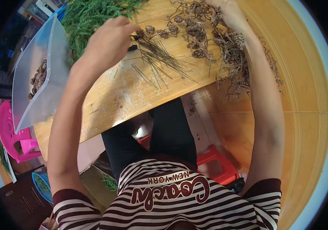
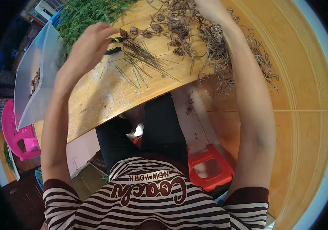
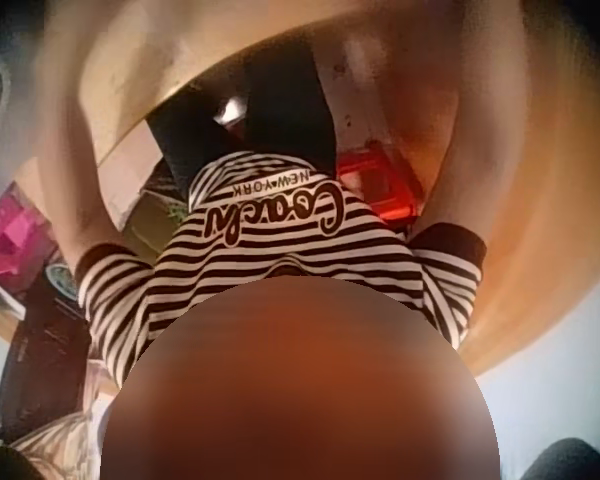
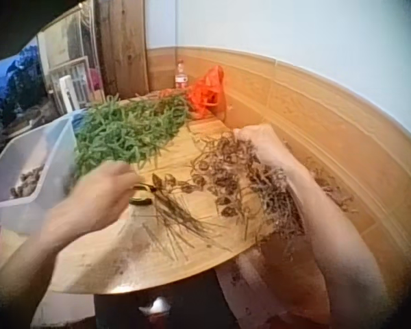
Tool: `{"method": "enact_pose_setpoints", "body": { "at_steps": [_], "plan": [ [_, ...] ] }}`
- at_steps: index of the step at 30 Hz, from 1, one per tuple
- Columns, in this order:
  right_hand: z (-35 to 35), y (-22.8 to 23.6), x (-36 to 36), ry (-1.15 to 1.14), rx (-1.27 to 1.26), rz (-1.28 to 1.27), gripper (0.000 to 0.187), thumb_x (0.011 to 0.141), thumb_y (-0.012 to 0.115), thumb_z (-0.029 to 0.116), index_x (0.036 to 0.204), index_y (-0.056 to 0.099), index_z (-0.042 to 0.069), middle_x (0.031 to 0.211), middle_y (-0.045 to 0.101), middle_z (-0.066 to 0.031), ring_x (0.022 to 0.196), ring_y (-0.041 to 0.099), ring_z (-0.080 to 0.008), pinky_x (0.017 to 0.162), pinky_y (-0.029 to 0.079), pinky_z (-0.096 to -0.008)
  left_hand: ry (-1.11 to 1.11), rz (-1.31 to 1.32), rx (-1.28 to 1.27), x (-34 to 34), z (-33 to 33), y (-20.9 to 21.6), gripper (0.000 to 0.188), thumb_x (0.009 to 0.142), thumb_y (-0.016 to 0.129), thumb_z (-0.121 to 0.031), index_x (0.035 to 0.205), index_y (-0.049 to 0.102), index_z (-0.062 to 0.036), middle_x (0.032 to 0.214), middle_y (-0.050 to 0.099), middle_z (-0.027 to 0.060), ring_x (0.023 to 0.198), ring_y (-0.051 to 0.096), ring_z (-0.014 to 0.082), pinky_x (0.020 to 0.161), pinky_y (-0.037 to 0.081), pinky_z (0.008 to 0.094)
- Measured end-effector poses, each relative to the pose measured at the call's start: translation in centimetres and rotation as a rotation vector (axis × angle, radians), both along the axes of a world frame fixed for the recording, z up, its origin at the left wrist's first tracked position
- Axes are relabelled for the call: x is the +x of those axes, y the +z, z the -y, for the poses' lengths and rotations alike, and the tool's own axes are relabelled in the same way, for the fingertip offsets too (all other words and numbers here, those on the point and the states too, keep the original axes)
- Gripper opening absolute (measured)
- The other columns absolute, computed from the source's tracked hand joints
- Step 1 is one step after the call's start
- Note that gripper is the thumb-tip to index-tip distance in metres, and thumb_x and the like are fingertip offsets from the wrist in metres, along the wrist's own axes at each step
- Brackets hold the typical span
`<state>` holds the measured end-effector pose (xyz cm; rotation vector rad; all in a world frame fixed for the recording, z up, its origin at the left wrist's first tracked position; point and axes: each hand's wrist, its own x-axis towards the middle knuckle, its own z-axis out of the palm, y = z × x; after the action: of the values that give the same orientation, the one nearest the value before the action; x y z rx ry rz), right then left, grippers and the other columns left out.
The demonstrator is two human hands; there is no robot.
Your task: Sorting and cleaning dried plant material on a wooden table.
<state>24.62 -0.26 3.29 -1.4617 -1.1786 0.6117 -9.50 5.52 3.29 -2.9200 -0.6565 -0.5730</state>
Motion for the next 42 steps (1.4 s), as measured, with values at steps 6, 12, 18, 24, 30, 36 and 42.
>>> {"method": "enact_pose_setpoints", "body": {
  "at_steps": [6,12,18,24,30,36,42],
  "plan": [
    [1.1,1.7,-2.3,-0.017,-0.243,0.192,0.036,0.095,0.063,0.027,0.064,0.060,0.008,0.053,0.044,0.0035,0.047,0.035,-0.0077,0.046,0.027,-0.0265,0.037,-0.270,0.019,5.9,-4.3,-4.3,0.045,0.085,0.057,-0.005,0.127,0.061,-0.0190,0.118,0.061,0.0100,0.118,0.053,0.0298,0.095,0.046,0.0454],
    [1.0,0.1,-0.4,0.330,0.035,0.043,0.037,0.095,0.064,0.028,0.064,0.059,0.007,0.054,0.043,0.0053,0.049,0.035,-0.0060,0.047,0.027,-0.0266,0.031,-0.392,-0.114,7.4,-4.3,-2.4,0.055,0.079,0.060,0.000,0.133,0.056,-0.0141,0.108,0.063,0.0153,0.109,0.057,0.0330,0.094,0.047,0.0438],
    [1.0,1.2,-3.4,0.043,-0.151,0.179,0.034,0.096,0.063,0.029,0.070,0.063,0.007,0.055,0.044,0.0061,0.049,0.034,-0.0058,0.048,0.028,-0.0283,-0.097,-0.270,-0.277,7.2,-5.5,-3.6,0.033,0.091,0.059,-0.010,0.124,0.059,-0.0090,0.089,0.063,0.0143,0.085,0.062,0.0285,0.081,0.049,0.0419],
    [0.8,0.8,-3.0,0.250,-0.183,0.397,0.024,0.095,0.061,0.023,0.085,0.068,0.003,0.061,0.053,0.0027,0.054,0.042,-0.0089,0.053,0.037,-0.0303,-0.024,-0.218,-0.603,7.2,-6.2,-2.5,0.022,0.097,0.058,-0.019,0.113,0.061,-0.0046,0.085,0.060,0.0082,0.078,0.056,0.0185,0.073,0.046,0.0354],
    [0.9,0.4,-3.9,0.269,-0.152,0.708,0.022,0.093,0.055,0.017,0.100,0.067,0.000,0.076,0.066,-0.0078,0.072,0.061,-0.0158,0.068,0.048,-0.0330,-0.055,-0.114,-0.574,6.2,-7.3,-1.6,0.022,0.100,0.056,-0.023,0.109,0.062,-0.0034,0.081,0.056,0.0023,0.074,0.051,0.0132,0.068,0.044,0.0312],
    [1.5,1.6,-3.8,0.188,-0.236,0.673,0.028,0.096,0.053,0.021,0.110,0.064,-0.001,0.083,0.069,-0.0143,0.082,0.066,-0.0204,0.074,0.050,-0.0356,-0.036,0.024,-0.696,5.2,-6.6,-1.7,0.025,0.099,0.054,-0.024,0.113,0.064,-0.0056,0.083,0.059,0.0042,0.074,0.053,0.0153,0.070,0.046,0.0321],
    [5.5,8.5,-11.4,-0.133,-0.477,0.308,0.033,0.099,0.052,0.024,0.118,0.061,-0.001,0.097,0.068,-0.0182,0.091,0.066,-0.0248,0.080,0.050,-0.0384,0.096,0.130,-0.800,3.8,-4.4,-0.5,0.021,0.101,0.046,-0.018,0.112,0.062,-0.0084,0.068,0.046,-0.0031,0.057,0.042,0.0065,0.055,0.038,0.0237]
  ]
}}
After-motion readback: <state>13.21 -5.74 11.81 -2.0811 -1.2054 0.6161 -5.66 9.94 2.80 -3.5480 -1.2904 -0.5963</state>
